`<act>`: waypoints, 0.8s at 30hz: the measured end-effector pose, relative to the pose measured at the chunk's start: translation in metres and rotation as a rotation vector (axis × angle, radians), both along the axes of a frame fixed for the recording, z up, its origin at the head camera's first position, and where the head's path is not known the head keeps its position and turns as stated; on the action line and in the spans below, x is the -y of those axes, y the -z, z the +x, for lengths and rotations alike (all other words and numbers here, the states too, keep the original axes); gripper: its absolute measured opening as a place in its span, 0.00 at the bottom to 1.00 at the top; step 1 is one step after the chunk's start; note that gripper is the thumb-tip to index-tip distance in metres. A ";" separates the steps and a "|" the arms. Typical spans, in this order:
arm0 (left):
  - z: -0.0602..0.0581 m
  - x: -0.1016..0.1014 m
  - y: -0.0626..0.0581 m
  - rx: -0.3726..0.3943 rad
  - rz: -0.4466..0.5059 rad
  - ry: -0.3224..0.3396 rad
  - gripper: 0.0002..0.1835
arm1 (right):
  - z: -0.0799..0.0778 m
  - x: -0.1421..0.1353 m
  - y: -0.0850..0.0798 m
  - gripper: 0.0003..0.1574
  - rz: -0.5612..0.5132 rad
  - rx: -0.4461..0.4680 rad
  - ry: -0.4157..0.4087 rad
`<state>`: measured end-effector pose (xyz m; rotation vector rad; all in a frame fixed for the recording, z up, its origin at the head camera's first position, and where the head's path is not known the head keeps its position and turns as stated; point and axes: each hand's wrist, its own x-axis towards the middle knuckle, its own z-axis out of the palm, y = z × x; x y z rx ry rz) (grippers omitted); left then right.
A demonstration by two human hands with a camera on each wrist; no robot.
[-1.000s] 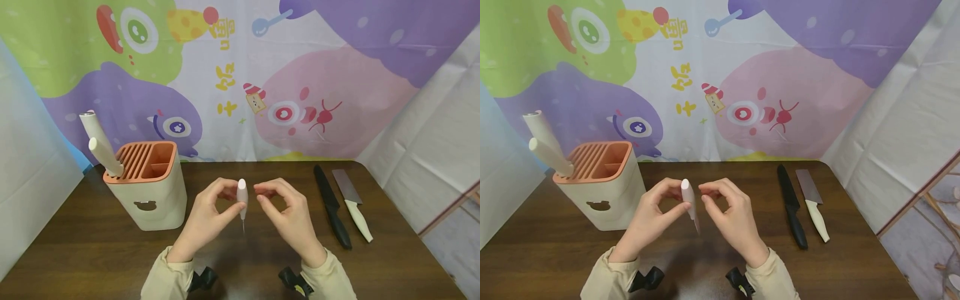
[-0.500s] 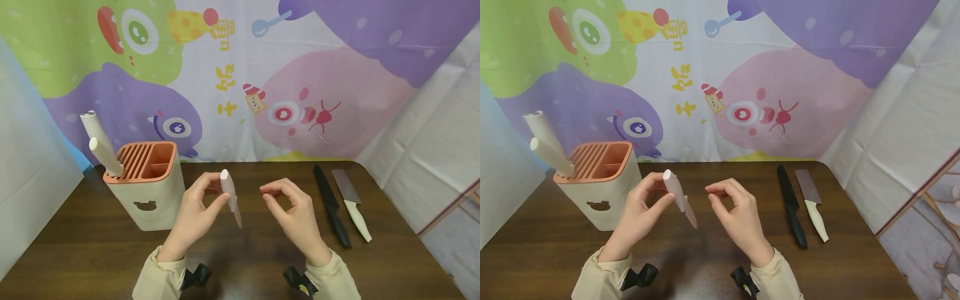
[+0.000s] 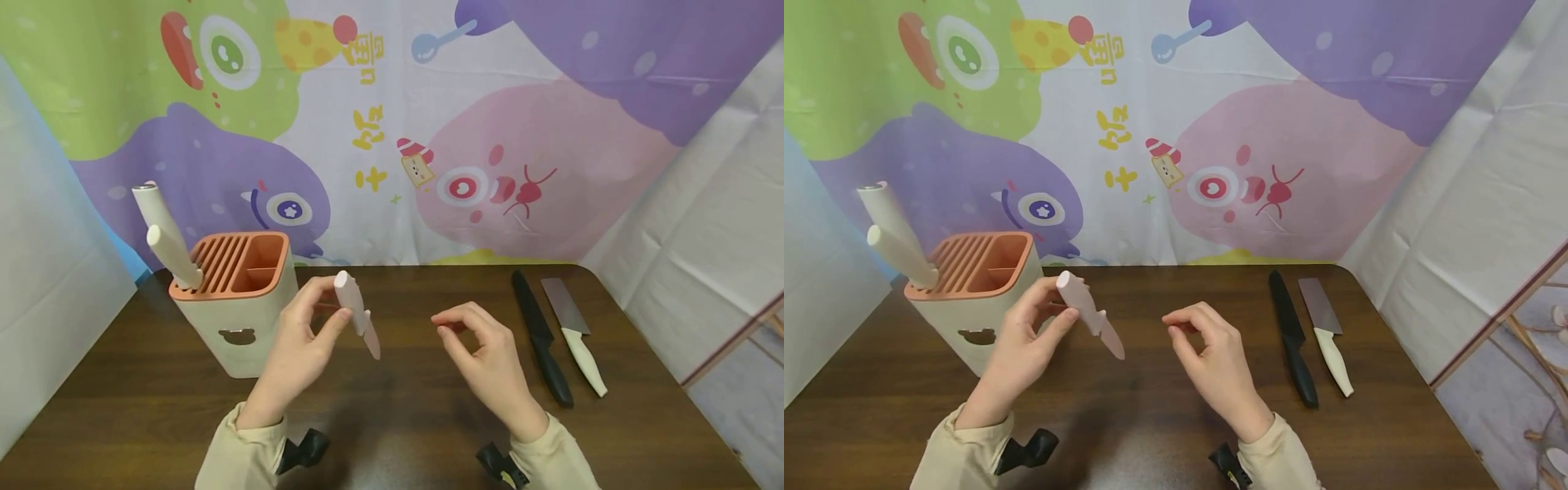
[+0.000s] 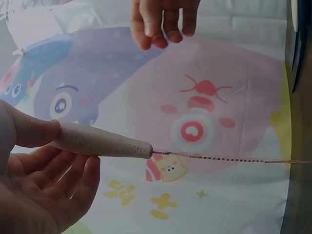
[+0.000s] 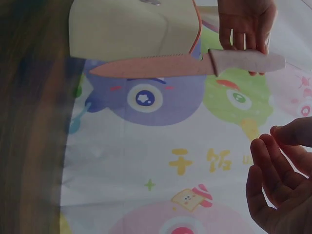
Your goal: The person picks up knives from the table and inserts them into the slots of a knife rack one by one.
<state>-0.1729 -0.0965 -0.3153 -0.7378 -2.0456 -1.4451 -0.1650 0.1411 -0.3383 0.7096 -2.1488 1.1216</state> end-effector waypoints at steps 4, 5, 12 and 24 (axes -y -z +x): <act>0.001 0.006 -0.005 -0.013 0.005 0.005 0.15 | -0.001 -0.005 0.002 0.09 0.012 -0.004 0.021; 0.001 0.008 -0.006 -0.014 0.010 0.007 0.15 | -0.001 -0.007 0.002 0.09 0.016 -0.003 0.026; 0.003 0.021 -0.016 -0.029 0.024 -0.017 0.16 | 0.000 -0.019 0.007 0.09 0.046 0.009 0.064; 0.007 0.028 -0.025 0.015 0.006 0.018 0.18 | 0.005 -0.044 0.018 0.07 0.097 0.073 0.131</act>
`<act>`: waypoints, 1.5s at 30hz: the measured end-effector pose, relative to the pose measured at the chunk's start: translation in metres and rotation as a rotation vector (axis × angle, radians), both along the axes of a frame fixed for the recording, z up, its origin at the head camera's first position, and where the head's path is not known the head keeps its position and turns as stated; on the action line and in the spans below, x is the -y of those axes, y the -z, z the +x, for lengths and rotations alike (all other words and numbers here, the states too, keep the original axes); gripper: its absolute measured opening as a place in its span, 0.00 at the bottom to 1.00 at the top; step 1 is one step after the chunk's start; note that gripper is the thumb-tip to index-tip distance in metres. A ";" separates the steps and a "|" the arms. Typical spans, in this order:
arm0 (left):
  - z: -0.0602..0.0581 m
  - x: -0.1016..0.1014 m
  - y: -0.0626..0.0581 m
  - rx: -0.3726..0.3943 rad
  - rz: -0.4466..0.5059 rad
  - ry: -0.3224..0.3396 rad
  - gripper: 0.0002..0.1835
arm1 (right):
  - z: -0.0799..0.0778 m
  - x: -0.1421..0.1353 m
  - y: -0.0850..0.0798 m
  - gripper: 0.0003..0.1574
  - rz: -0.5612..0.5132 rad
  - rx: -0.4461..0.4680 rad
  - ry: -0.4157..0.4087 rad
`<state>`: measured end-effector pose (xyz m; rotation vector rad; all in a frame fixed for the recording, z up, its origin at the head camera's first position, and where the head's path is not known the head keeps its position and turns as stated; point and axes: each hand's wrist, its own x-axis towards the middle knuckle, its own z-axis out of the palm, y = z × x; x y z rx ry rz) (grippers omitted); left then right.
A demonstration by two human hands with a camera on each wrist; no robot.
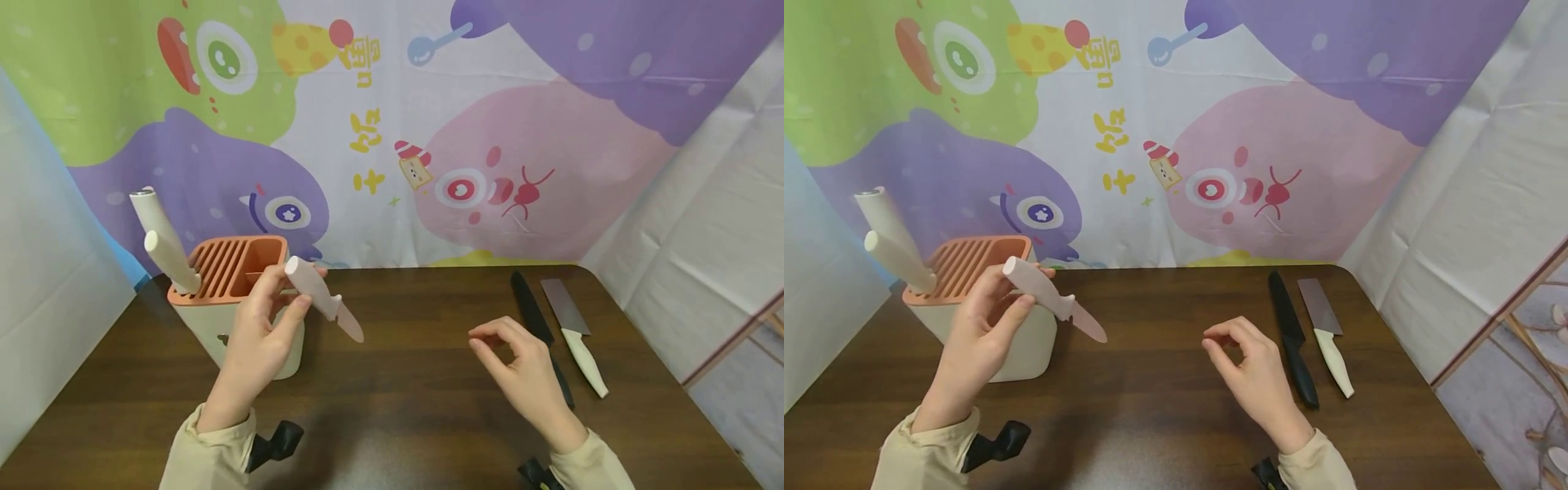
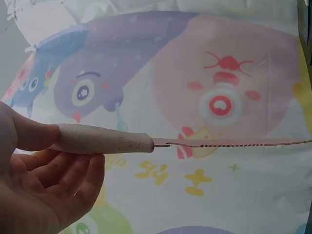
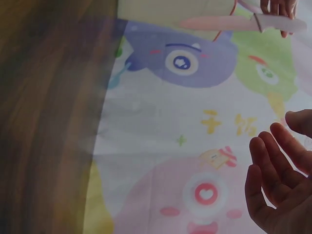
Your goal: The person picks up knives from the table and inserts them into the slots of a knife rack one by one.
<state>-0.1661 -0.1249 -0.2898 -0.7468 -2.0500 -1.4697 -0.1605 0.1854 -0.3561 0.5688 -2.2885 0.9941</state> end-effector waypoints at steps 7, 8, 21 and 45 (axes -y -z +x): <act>0.002 0.004 -0.006 -0.048 0.051 -0.017 0.17 | 0.002 -0.019 0.009 0.11 0.023 -0.041 0.050; 0.002 0.005 -0.006 -0.054 0.060 -0.024 0.17 | 0.003 -0.022 0.011 0.11 0.030 -0.032 0.061; 0.007 0.014 -0.014 -0.108 0.117 -0.117 0.21 | 0.004 -0.047 0.026 0.08 0.065 0.034 0.151; 0.012 0.024 -0.028 -0.214 0.401 -0.116 0.17 | -0.004 -0.078 0.049 0.06 0.190 0.175 0.277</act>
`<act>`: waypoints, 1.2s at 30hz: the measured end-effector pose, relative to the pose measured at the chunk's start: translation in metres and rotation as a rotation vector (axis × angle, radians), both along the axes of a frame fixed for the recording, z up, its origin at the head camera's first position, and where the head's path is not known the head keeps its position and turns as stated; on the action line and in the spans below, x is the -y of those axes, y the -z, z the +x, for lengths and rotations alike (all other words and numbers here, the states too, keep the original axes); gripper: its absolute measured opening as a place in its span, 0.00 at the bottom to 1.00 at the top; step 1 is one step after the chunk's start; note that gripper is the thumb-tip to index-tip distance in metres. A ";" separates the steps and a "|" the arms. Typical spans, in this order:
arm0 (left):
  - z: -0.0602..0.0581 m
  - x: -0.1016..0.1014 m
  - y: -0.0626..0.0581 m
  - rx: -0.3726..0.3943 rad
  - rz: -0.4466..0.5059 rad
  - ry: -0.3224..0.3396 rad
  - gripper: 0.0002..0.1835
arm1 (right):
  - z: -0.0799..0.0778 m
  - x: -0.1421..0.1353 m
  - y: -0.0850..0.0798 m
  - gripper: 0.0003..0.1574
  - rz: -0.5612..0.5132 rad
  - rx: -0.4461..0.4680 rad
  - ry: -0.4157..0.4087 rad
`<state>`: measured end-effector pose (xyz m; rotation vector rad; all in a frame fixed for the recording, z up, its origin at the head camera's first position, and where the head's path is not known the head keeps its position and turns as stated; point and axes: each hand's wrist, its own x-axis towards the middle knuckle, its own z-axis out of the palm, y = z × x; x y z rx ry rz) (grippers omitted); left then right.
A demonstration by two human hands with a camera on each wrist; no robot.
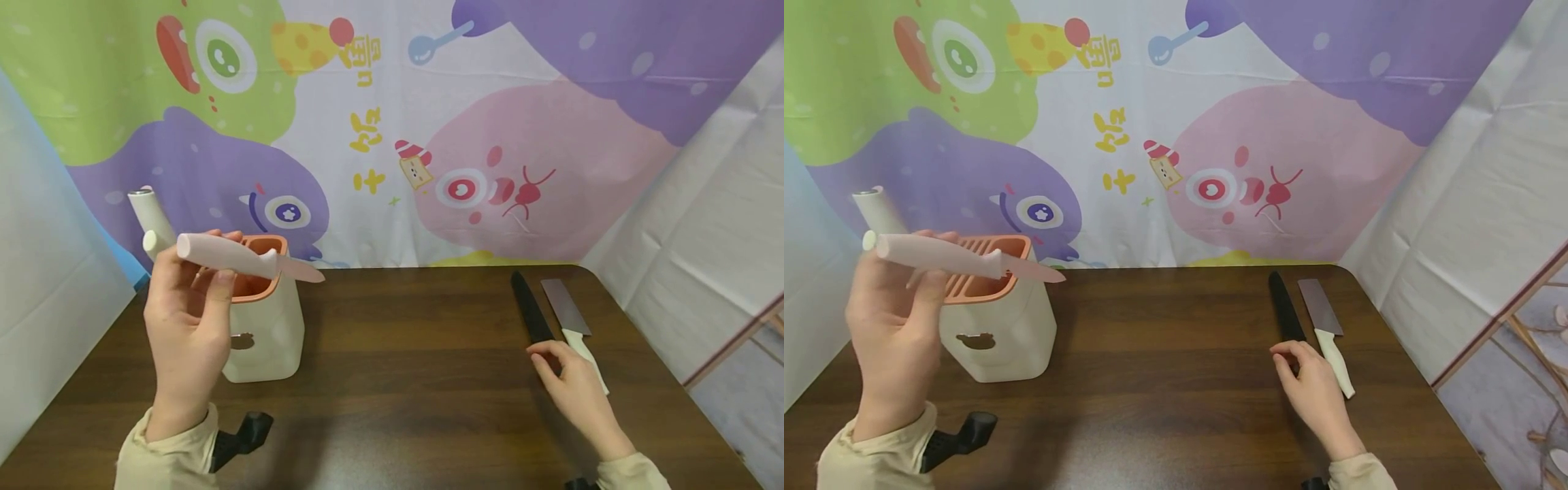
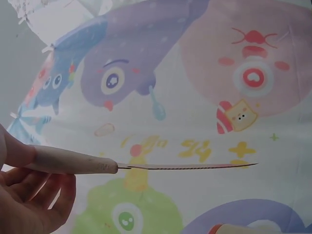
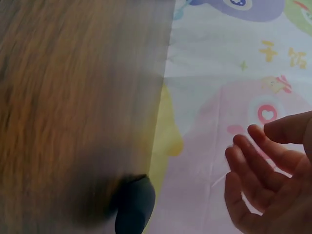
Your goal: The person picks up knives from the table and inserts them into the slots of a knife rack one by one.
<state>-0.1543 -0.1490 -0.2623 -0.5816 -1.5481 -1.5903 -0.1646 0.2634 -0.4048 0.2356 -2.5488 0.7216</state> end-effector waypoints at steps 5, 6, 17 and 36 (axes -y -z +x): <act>0.000 0.002 -0.002 -0.034 0.023 -0.054 0.16 | -0.001 -0.008 0.001 0.12 0.007 0.126 0.023; 0.000 0.002 -0.002 -0.040 0.026 -0.065 0.17 | -0.001 -0.009 0.001 0.13 0.011 0.153 0.026; 0.001 0.003 -0.005 -0.097 0.120 -0.151 0.16 | -0.003 -0.022 0.006 0.22 0.055 0.278 0.041; -0.002 0.014 -0.007 -0.160 0.096 -0.396 0.13 | -0.004 -0.033 0.015 0.32 0.094 0.453 0.086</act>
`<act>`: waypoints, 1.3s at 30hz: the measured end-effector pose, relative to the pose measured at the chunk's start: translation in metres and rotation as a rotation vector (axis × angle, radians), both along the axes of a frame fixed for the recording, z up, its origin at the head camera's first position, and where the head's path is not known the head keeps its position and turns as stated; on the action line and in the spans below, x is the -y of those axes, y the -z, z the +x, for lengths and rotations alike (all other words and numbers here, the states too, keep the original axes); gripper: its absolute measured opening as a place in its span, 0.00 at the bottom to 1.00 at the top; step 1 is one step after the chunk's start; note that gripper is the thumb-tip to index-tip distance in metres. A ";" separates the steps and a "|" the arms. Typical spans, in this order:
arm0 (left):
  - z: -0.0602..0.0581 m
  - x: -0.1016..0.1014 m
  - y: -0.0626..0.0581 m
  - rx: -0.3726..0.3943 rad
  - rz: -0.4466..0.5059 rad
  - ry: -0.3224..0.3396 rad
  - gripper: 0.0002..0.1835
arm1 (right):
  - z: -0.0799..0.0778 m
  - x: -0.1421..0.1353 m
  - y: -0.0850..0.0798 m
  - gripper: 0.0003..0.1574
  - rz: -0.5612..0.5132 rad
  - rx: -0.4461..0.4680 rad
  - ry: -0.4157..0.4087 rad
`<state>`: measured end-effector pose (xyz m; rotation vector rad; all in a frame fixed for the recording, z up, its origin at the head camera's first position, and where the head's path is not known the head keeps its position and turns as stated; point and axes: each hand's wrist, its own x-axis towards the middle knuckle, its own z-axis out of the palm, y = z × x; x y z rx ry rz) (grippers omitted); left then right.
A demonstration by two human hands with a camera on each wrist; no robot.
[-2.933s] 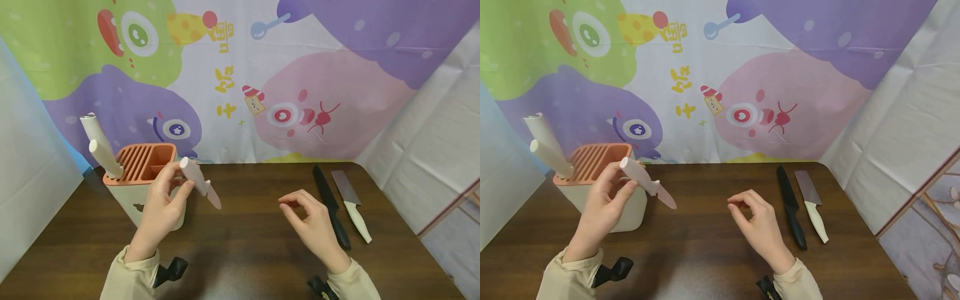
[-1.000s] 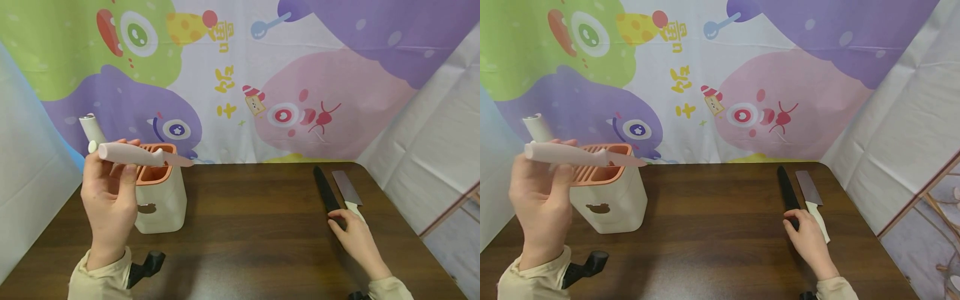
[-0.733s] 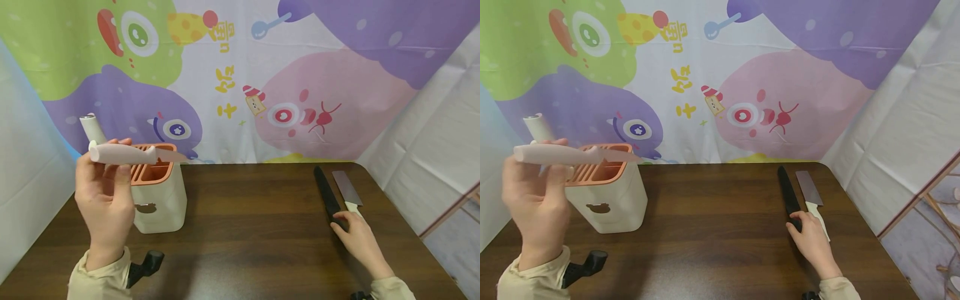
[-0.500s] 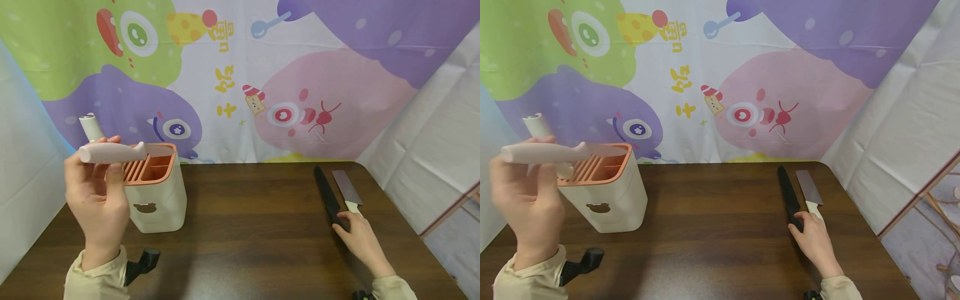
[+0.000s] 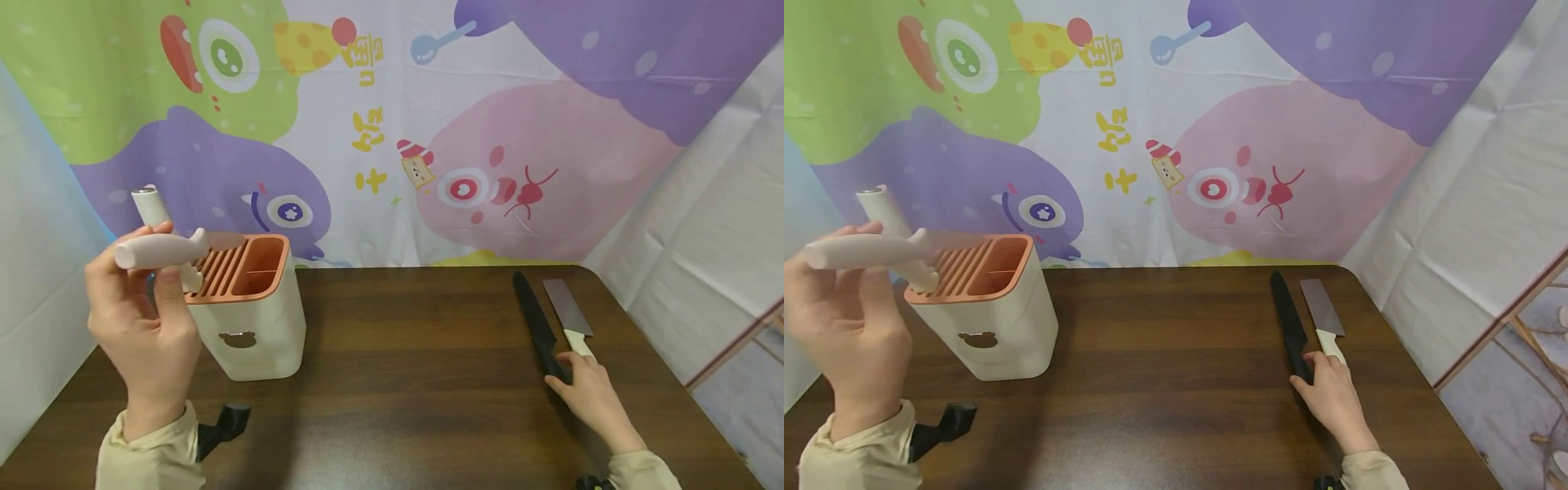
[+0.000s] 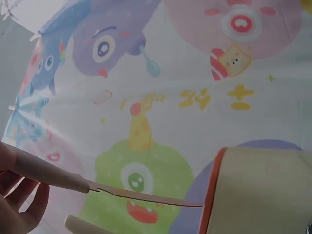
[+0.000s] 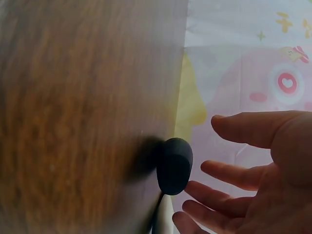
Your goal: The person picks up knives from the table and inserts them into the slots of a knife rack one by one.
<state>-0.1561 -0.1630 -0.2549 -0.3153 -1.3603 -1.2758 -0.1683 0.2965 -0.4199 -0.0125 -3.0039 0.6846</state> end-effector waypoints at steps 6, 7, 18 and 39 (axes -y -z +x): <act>-0.002 0.003 0.003 0.018 -0.033 -0.081 0.13 | -0.001 -0.004 0.001 0.37 0.025 0.069 0.015; -0.002 0.003 0.004 0.020 -0.036 -0.089 0.13 | -0.001 -0.004 0.000 0.38 0.032 0.084 0.018; -0.005 0.009 0.010 0.031 -0.056 -0.124 0.14 | -0.003 -0.007 0.001 0.39 0.019 0.139 0.027; -0.009 0.014 0.020 0.066 -0.065 -0.159 0.13 | -0.003 -0.007 0.001 0.40 0.005 0.182 0.040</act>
